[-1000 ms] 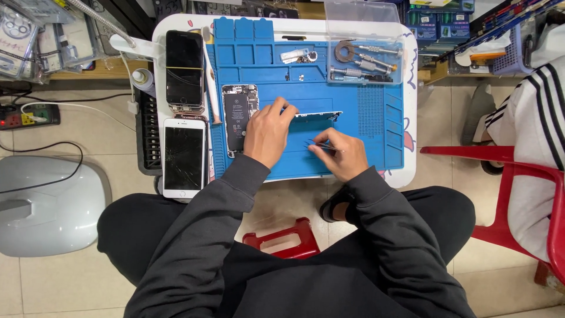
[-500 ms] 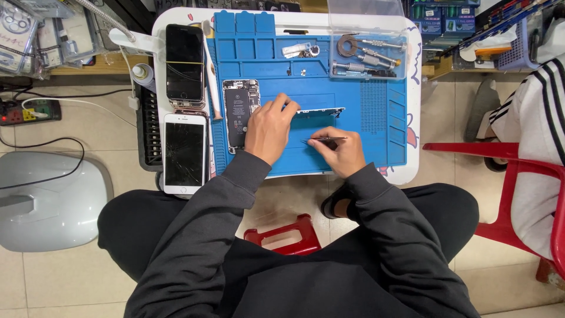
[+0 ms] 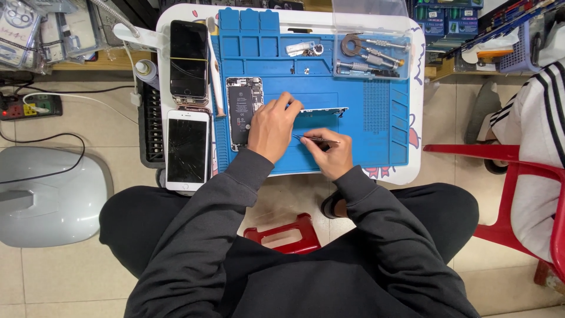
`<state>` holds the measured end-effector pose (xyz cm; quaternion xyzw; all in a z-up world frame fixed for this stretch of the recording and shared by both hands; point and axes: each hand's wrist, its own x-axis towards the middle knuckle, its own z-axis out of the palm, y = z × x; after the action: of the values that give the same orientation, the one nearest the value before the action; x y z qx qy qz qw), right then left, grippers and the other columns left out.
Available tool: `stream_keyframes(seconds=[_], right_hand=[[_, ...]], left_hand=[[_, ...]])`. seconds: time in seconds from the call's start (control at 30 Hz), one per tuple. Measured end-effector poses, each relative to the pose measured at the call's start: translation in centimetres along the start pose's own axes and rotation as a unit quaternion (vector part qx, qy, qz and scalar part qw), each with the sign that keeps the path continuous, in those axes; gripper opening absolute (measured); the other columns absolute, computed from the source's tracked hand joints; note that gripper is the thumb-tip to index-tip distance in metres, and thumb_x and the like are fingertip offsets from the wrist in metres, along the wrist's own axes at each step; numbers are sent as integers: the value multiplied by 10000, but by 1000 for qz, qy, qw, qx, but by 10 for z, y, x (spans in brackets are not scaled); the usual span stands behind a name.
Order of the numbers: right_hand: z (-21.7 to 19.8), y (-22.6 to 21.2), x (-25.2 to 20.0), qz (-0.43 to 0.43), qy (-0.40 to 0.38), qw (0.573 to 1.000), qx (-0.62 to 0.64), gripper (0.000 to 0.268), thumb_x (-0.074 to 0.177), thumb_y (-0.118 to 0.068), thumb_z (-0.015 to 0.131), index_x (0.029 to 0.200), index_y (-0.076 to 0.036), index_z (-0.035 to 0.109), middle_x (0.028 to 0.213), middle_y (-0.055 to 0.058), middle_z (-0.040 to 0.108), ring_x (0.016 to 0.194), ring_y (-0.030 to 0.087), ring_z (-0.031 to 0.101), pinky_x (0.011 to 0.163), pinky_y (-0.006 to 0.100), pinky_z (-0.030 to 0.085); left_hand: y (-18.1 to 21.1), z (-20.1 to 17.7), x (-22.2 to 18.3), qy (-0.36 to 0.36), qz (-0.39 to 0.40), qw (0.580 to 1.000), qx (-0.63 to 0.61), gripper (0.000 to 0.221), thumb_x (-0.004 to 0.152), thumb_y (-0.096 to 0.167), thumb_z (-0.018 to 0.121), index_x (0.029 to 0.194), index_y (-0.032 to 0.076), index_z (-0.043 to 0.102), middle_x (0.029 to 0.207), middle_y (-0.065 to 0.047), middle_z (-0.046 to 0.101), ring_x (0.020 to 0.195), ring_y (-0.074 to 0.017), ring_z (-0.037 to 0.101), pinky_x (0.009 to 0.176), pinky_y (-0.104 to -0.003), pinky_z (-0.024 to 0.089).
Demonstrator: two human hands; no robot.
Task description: Disassembling a smartphone to remove internal components such as the screen and logic board using specialized repair tools.
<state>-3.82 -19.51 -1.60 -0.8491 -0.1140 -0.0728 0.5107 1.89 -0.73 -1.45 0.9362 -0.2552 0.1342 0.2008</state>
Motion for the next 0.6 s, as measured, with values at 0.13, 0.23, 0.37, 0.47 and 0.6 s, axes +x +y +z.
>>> stream_keyframes(seconds=[0.13, 0.23, 0.37, 0.47, 0.6], right_hand=[[1, 0, 0, 2, -1, 1000, 2, 43, 954, -38, 797, 980, -71, 802, 740, 134, 768, 585, 237, 707, 493, 309, 564], [1, 2, -1, 3, -1, 1000, -3, 41, 944, -41, 805, 973, -70, 803, 743, 129, 772, 594, 241, 716, 496, 305, 569], [0, 1, 0, 0, 0, 1000, -3, 47, 951, -39, 795, 977, -77, 807, 738, 120, 769, 585, 234, 707, 492, 306, 566], [0, 0, -1, -1, 6, 1000, 0, 51, 944, -41, 800, 967, -85, 812, 730, 111, 769, 575, 220, 700, 489, 301, 558], [-8, -1, -4, 8, 16, 1000, -1, 72, 940, -35, 802, 967, -100, 820, 736, 99, 779, 570, 198, 696, 494, 296, 555]], left_hand=[[1, -2, 1, 1, -2, 1000, -1, 327, 866, 6, 812, 1109, 182, 683, 1043, -12, 579, 849, -234, 762, 717, -363, 621], [2, -4, 1, 2, -3, 1000, -1, 314, 875, 8, 808, 1106, 181, 683, 1045, -15, 578, 850, -234, 761, 723, -364, 626], [3, -5, 2, -1, -5, 1000, 1, 321, 868, 10, 813, 1106, 183, 684, 1044, -12, 579, 857, -236, 763, 726, -365, 628], [3, -7, 2, -3, -6, 1000, -3, 323, 863, 4, 815, 1102, 179, 686, 1044, -14, 578, 858, -238, 763, 729, -369, 630], [6, -9, 4, -3, -8, 1000, -13, 317, 866, -10, 811, 1097, 167, 684, 1041, -19, 579, 852, -240, 762, 726, -368, 633]])
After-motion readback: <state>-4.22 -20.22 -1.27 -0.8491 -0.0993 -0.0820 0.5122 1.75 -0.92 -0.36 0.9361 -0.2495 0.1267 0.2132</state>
